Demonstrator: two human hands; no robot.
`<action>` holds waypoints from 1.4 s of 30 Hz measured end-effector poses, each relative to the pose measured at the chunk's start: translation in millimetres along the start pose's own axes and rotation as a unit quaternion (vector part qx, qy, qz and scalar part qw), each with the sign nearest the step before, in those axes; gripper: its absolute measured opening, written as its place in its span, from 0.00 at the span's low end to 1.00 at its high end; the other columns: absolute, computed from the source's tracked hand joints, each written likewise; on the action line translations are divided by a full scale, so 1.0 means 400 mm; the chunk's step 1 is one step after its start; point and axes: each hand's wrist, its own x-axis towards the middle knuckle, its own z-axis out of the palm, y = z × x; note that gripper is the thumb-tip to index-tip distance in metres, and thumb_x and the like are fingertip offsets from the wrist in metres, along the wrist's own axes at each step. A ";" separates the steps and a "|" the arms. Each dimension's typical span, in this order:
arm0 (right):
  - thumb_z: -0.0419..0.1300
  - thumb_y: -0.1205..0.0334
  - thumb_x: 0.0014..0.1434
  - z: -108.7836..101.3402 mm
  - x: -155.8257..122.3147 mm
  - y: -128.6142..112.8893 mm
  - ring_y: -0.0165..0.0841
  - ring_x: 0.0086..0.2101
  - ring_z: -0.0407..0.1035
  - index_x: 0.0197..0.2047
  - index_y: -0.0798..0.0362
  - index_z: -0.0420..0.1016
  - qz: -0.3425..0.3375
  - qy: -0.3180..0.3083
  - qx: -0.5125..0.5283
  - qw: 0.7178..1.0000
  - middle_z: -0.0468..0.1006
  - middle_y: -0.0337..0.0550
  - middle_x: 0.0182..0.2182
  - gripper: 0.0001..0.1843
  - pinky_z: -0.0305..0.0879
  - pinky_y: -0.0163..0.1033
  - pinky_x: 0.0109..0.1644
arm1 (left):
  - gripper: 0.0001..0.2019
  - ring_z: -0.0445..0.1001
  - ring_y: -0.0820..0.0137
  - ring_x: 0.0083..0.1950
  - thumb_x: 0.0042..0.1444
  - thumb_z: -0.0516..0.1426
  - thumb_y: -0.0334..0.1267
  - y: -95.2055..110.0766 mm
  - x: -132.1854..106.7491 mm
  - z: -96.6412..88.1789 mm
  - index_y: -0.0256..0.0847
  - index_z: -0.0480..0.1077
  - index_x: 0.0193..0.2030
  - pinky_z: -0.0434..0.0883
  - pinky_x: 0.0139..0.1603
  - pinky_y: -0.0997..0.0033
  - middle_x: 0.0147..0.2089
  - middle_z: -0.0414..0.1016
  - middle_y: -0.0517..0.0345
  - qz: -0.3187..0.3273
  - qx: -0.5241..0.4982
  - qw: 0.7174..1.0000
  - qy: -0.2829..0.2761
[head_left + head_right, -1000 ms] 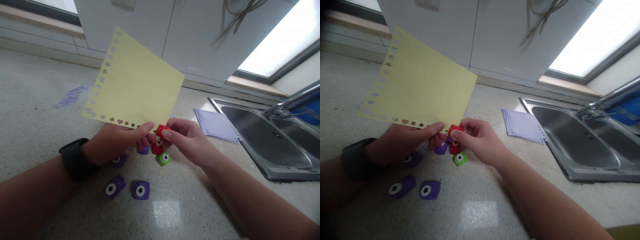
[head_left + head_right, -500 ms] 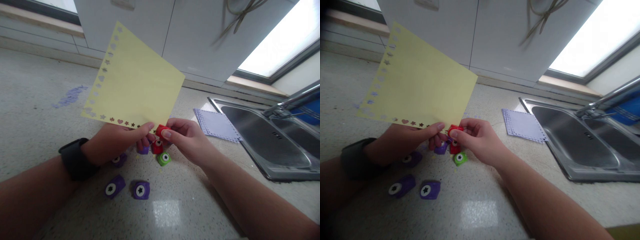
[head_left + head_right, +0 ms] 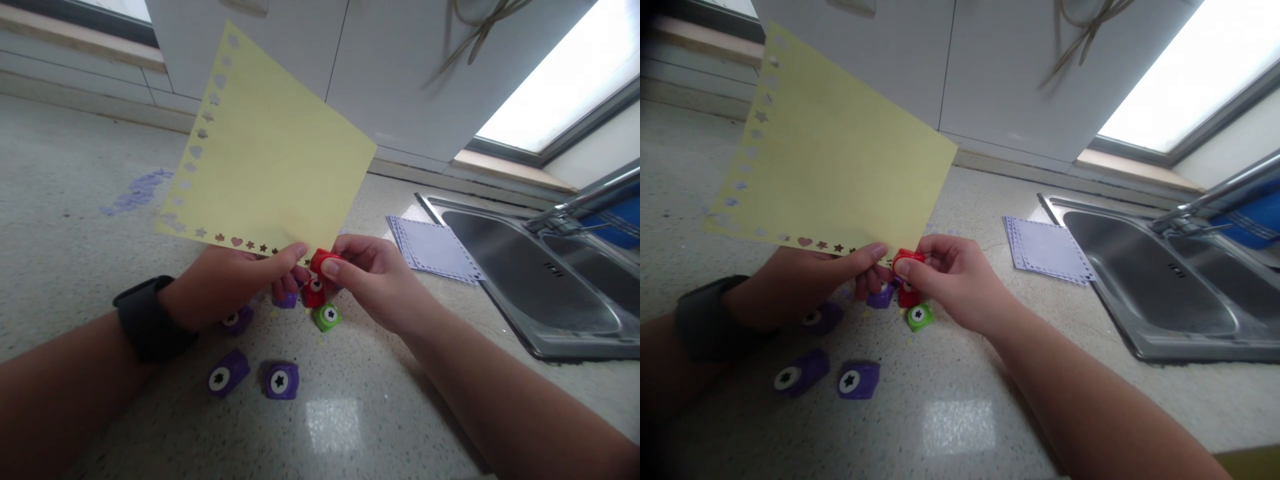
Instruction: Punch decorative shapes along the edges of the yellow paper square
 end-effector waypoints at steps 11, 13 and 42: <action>0.72 0.56 0.57 0.004 0.001 0.005 0.32 0.26 0.77 0.36 0.55 0.78 0.003 0.013 0.004 1.000 0.80 0.40 0.27 0.12 0.73 0.35 0.28 | 0.19 0.75 0.71 0.22 0.62 0.59 0.45 -0.001 0.001 -0.001 0.44 0.76 0.20 0.76 0.29 0.73 0.21 0.79 0.60 0.002 -0.003 1.000 0.004; 0.72 0.56 0.57 0.004 0.002 0.009 0.31 0.26 0.77 0.35 0.55 0.78 -0.001 0.020 0.011 1.000 0.80 0.40 0.27 0.12 0.73 0.34 0.28 | 0.20 0.76 0.70 0.22 0.62 0.58 0.45 0.003 0.000 -0.001 0.44 0.75 0.19 0.76 0.30 0.73 0.20 0.79 0.60 0.002 -0.001 1.000 0.002; 0.68 0.56 0.60 -0.058 0.011 0.009 0.31 0.31 0.73 0.39 0.51 0.82 -0.056 0.111 -0.007 0.992 0.81 0.39 0.31 0.07 0.71 0.39 0.38 | 0.20 0.75 0.68 0.22 0.60 0.60 0.48 -0.004 0.001 -0.011 0.44 0.76 0.19 0.73 0.28 0.68 0.24 0.81 0.57 -0.032 -0.072 0.997 0.025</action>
